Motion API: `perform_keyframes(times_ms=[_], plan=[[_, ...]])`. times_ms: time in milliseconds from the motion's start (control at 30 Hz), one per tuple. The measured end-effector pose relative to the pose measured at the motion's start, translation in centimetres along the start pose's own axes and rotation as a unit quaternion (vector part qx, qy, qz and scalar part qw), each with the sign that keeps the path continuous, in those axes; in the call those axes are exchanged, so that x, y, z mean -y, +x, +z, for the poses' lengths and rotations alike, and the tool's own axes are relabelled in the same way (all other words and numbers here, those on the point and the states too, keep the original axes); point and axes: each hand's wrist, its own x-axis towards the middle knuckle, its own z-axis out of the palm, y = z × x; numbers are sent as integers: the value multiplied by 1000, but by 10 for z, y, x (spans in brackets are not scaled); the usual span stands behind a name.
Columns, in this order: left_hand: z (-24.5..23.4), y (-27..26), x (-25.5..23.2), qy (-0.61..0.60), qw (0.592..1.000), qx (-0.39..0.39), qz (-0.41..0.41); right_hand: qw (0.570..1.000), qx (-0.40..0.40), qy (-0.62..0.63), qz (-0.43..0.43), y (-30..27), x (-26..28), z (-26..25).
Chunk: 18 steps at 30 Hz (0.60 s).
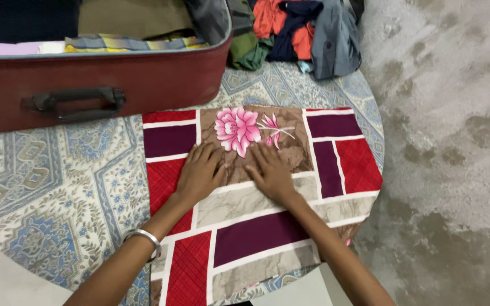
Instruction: The person folds a small cloth and then a larger patterned blanket on a table by hand before placing the folded items into an open red suitcase containing several other garments.
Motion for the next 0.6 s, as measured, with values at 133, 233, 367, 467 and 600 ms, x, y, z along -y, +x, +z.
perform_keyframes(times_ms=[133, 233, 367, 467, 600], plan=[[-1, 5, -2, 21, 1000, 15, 4, 999, -23, -33, 25, -4, -31, -7], [1, 4, -4, 15, 1000, 4, 3, 998, -17, -21, 48, -9, -47, -10], [-1, 5, -5, 28, 1000, 0, 4, 997, 7, -32, 69, -18, -66, -21], [-1, 3, -7, 25, 1000, 0, -7, 994, 40, -38, 91, -25, -88, -30], [-4, 4, -9, 28, 999, -6, -32, 987, 35, -61, 145, -40, -120, -41]])
